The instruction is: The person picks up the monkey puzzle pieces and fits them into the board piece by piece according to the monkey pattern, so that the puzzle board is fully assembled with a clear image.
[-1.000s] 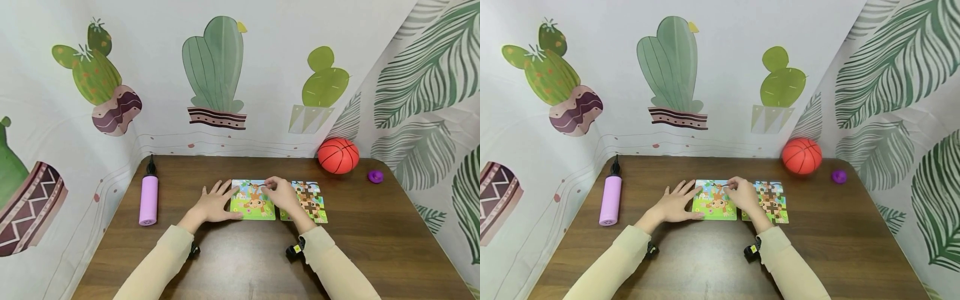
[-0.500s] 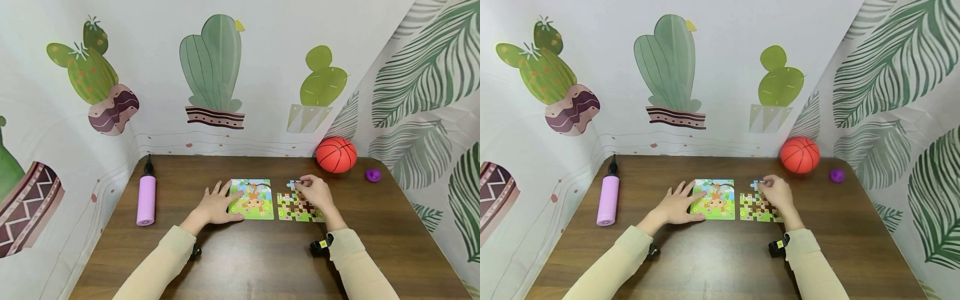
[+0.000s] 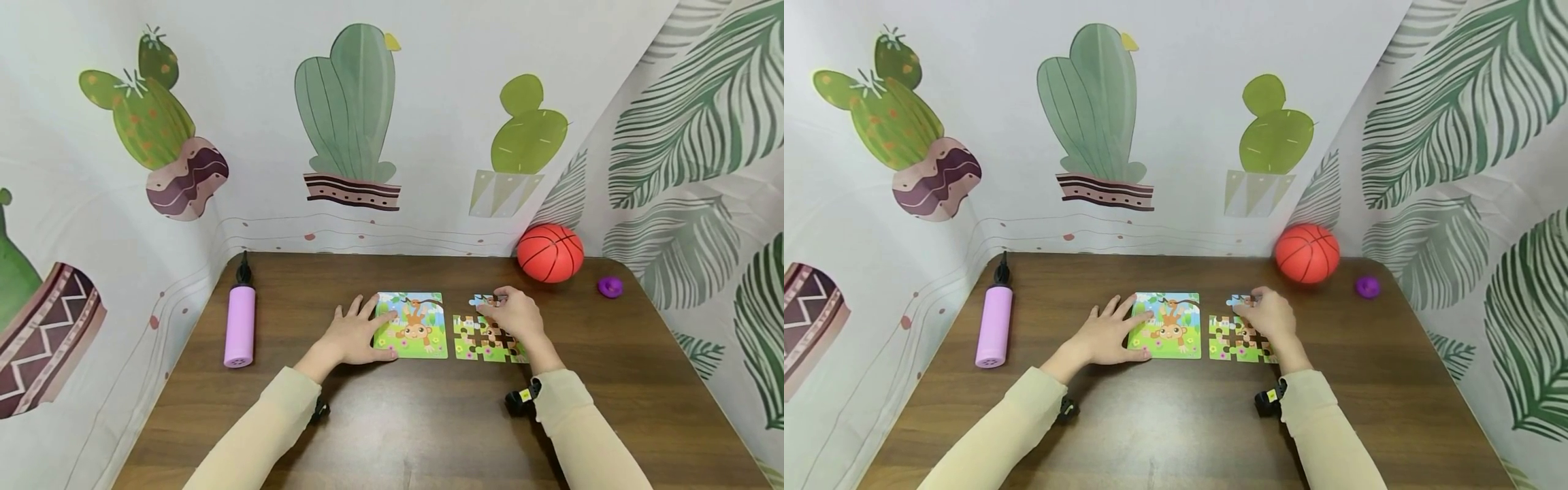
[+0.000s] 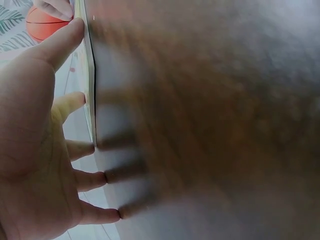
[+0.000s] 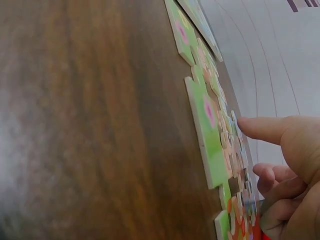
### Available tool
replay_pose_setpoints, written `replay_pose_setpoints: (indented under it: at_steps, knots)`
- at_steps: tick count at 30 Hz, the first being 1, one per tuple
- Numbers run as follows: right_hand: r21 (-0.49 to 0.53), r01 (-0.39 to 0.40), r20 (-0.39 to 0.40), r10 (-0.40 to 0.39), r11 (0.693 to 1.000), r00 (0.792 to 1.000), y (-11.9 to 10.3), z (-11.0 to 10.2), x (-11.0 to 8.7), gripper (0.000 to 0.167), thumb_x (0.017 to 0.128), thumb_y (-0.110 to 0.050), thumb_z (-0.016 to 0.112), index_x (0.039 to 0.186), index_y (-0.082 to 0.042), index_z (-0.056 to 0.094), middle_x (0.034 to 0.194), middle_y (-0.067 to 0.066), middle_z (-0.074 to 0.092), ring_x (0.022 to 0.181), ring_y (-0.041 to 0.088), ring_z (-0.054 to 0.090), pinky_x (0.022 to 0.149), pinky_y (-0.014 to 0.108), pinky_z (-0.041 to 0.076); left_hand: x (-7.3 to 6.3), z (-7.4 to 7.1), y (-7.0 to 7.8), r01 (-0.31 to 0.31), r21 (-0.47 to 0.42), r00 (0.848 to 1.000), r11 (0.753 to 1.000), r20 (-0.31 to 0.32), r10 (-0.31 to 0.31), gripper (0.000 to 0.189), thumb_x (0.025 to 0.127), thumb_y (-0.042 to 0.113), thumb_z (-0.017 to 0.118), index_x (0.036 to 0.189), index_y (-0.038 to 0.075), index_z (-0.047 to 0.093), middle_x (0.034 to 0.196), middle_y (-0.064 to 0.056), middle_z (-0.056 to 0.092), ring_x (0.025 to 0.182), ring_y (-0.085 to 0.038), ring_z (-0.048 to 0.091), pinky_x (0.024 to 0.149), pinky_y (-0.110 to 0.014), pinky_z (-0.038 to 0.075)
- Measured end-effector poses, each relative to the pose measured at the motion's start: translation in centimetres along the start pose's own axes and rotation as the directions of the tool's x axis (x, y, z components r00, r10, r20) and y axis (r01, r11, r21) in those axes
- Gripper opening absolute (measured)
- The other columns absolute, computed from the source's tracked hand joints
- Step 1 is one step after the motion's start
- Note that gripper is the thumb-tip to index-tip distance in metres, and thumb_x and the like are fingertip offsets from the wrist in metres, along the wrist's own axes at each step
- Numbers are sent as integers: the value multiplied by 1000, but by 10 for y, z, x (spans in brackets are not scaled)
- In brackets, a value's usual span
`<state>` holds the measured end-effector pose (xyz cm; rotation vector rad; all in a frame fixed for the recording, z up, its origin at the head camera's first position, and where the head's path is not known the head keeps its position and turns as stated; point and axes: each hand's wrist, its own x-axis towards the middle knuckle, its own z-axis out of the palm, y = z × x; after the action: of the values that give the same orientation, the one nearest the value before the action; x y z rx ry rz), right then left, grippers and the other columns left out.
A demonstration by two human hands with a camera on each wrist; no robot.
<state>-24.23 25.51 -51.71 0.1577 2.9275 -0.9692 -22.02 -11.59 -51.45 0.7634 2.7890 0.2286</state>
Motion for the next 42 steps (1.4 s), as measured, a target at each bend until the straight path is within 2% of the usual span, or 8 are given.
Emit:
replay_pose_setpoints:
  at_steps: [13, 18, 23, 26, 32, 42]
  knots:
    - [-25, -54, 39, 55, 998, 998, -1, 1, 7, 66, 90, -49, 79, 134, -3, 64, 104, 13, 69, 76, 25, 63, 59, 38, 47, 1, 1, 0, 0, -1, 1000, 1000, -4, 0, 91, 87, 82, 56, 163, 37, 35, 173, -5, 16, 155, -47, 13, 110, -80, 21]
    - [-6, -57, 55, 57, 998, 997, -1, 0, 8, 64, 90, -47, 79, 133, -2, 64, 108, 14, 67, 78, 26, 63, 63, 40, 49, 1, 0, 1, 6, -7, 1000, 1000, 1, -6, 91, 87, 82, 58, 163, 36, 36, 173, -5, 16, 155, -48, 13, 110, -80, 20]
    - [3, -44, 59, 44, 999, 997, -3, 0, 7, 61, 90, -44, 80, 130, -1, 65, 112, 16, 66, 85, 28, 63, 69, 43, 51, 1, -1, 3, 3, -4, 1000, 1000, 3, -3, 92, 87, 81, 59, 163, 34, 37, 173, 2, 17, 154, -49, 13, 109, -81, 20]
    - [-2, -44, 44, 44, 999, 998, -3, 0, 7, 60, 90, -44, 81, 129, -2, 64, 111, 15, 65, 87, 29, 63, 69, 43, 50, 1, -1, 3, -4, 2, 1000, 1000, 0, 4, 92, 87, 81, 59, 163, 34, 37, 172, 4, 19, 154, -49, 14, 108, -81, 21]
    - [-24, -23, -2, 23, 999, 1000, -5, 3, 5, 56, 89, -42, 82, 127, -5, 64, 108, 13, 60, 85, 29, 58, 65, 41, 46, 1, -1, 2, -8, 22, 1000, 1000, 0, 8, 90, 88, 81, 56, 163, 37, 35, 172, 1, 19, 154, -50, 15, 108, -81, 23]
    - [-60, 2, -46, -4, 998, 999, -8, 5, 2, 56, 90, -41, 82, 130, -8, 61, 114, 18, 57, 92, 36, 59, 68, 47, 47, 1, -1, 4, -6, 21, 1000, 1000, 2, 6, 91, 87, 82, 57, 163, 36, 36, 173, -1, 18, 154, -50, 15, 108, -81, 22]
